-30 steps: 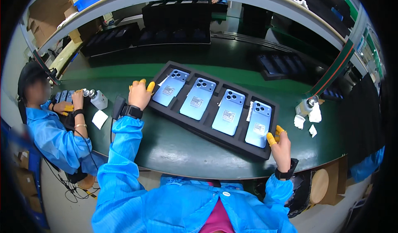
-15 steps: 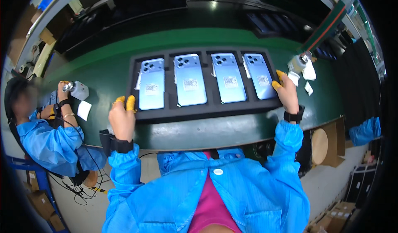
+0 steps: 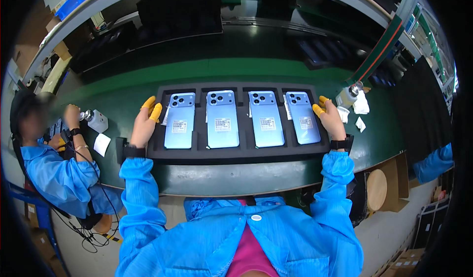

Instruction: Cleaning the back panels and camera lenses of smartphones on a production line using a cloth and liquid cleaner.

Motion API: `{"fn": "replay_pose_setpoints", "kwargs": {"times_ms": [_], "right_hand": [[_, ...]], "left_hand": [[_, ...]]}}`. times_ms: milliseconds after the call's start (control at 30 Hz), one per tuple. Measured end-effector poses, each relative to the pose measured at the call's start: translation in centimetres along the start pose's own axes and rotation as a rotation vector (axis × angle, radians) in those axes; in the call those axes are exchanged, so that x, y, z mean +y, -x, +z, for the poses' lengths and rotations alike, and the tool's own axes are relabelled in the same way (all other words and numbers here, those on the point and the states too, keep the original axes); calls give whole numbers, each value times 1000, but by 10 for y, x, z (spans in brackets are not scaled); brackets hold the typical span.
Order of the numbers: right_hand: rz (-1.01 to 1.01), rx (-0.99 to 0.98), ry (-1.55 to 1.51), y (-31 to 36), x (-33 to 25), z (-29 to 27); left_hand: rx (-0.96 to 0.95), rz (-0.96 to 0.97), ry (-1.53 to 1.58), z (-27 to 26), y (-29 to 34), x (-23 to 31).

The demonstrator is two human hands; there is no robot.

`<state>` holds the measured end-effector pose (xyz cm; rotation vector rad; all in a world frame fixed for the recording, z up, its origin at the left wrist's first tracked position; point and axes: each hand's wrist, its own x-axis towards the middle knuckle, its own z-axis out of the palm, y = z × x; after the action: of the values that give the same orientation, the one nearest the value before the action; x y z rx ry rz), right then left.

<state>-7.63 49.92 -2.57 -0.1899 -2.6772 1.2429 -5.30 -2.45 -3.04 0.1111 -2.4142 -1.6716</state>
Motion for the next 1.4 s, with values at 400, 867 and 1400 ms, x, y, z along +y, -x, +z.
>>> {"fn": "replay_pose_setpoints", "kwargs": {"times_ms": [400,867,1400], "right_hand": [[-217,-17,228,-10,-9,5],[-102,-46,-286,14,-21,-12],[-25,156,-389,66,-40,-23]], "left_hand": [[-120,-144,389,11,5,4],[-157,28,467,5,10,3],[-85,87,461,2,36,13]]}}
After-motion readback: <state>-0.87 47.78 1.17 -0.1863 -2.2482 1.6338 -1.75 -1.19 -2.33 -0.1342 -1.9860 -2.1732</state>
